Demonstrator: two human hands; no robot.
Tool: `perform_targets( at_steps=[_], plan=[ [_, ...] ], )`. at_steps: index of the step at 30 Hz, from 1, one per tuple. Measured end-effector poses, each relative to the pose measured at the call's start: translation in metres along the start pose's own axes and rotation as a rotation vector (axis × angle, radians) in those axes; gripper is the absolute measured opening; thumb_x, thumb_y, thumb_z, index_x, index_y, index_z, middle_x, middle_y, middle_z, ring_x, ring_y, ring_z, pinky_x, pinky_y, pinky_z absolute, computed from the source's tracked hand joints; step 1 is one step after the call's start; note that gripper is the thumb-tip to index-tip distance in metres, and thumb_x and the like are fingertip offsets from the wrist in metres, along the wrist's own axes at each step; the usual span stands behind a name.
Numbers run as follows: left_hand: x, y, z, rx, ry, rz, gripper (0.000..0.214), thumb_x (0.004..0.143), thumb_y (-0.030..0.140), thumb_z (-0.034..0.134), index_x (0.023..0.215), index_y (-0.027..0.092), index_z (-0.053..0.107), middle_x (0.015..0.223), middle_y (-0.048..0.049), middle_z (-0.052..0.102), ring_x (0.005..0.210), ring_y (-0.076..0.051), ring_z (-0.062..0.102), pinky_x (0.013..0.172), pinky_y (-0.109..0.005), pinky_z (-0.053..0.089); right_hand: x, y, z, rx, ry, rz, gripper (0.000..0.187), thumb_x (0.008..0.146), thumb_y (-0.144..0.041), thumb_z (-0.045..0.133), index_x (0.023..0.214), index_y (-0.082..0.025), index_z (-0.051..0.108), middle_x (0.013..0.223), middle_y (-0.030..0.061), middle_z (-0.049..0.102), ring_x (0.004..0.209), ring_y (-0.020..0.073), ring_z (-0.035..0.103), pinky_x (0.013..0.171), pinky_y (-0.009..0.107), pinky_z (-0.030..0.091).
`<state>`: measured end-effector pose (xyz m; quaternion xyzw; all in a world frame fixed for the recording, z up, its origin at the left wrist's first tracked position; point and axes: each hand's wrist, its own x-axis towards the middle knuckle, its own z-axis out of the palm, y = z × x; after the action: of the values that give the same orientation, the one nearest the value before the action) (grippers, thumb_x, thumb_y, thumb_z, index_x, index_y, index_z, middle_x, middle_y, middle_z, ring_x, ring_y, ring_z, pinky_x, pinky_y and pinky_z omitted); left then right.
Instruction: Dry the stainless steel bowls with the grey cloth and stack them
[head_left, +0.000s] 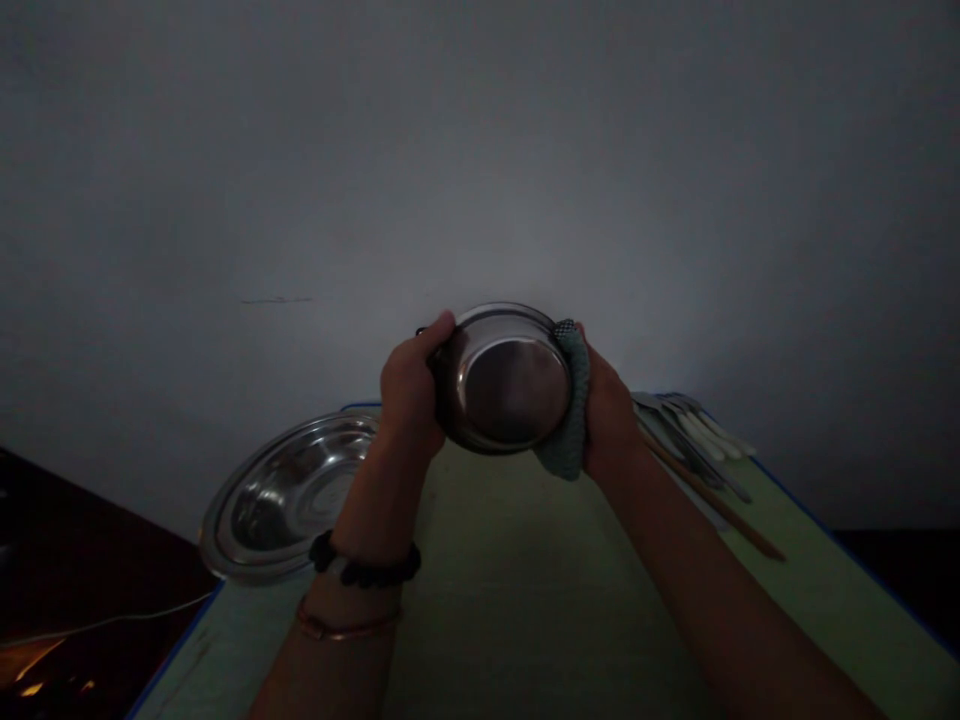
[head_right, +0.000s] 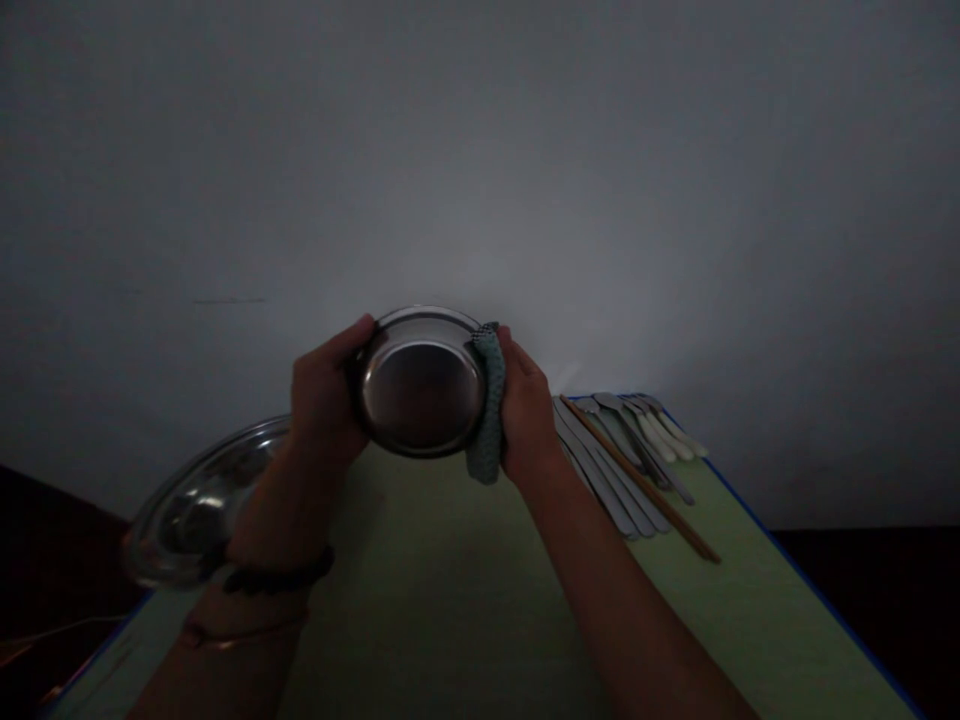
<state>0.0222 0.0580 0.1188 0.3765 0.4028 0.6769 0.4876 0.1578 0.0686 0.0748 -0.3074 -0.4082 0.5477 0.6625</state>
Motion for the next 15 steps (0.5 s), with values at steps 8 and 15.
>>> perform_targets(
  at_steps=[8, 15],
  plan=[
    [0.007, -0.001, -0.004, 0.173, 0.068, 0.163, 0.023, 0.068, 0.035, 0.065, 0.055, 0.018, 0.057, 0.053, 0.0039, 0.053, 0.049, -0.010, 0.045, 0.050, -0.024, 0.035, 0.025, -0.015, -0.029, 0.227, 0.407, -0.097, 0.024, 0.080, -0.044, 0.060, 0.080, -0.020, 0.062, 0.085, -0.0008, 0.069, 0.083, 0.0156, 0.066, 0.073, 0.033, 0.056],
    [0.009, -0.006, -0.008, 0.518, 0.009, 0.180, 0.042, 0.076, 0.055, 0.053, 0.057, 0.019, 0.062, 0.054, 0.0000, 0.058, 0.053, -0.014, 0.048, 0.053, -0.026, 0.036, -0.003, -0.029, -0.005, -0.347, 0.136, -0.485, 0.042, 0.090, -0.052, 0.038, 0.095, -0.021, 0.066, 0.100, 0.0033, 0.068, 0.103, 0.0203, 0.062, 0.092, 0.043, 0.050]
  ],
)
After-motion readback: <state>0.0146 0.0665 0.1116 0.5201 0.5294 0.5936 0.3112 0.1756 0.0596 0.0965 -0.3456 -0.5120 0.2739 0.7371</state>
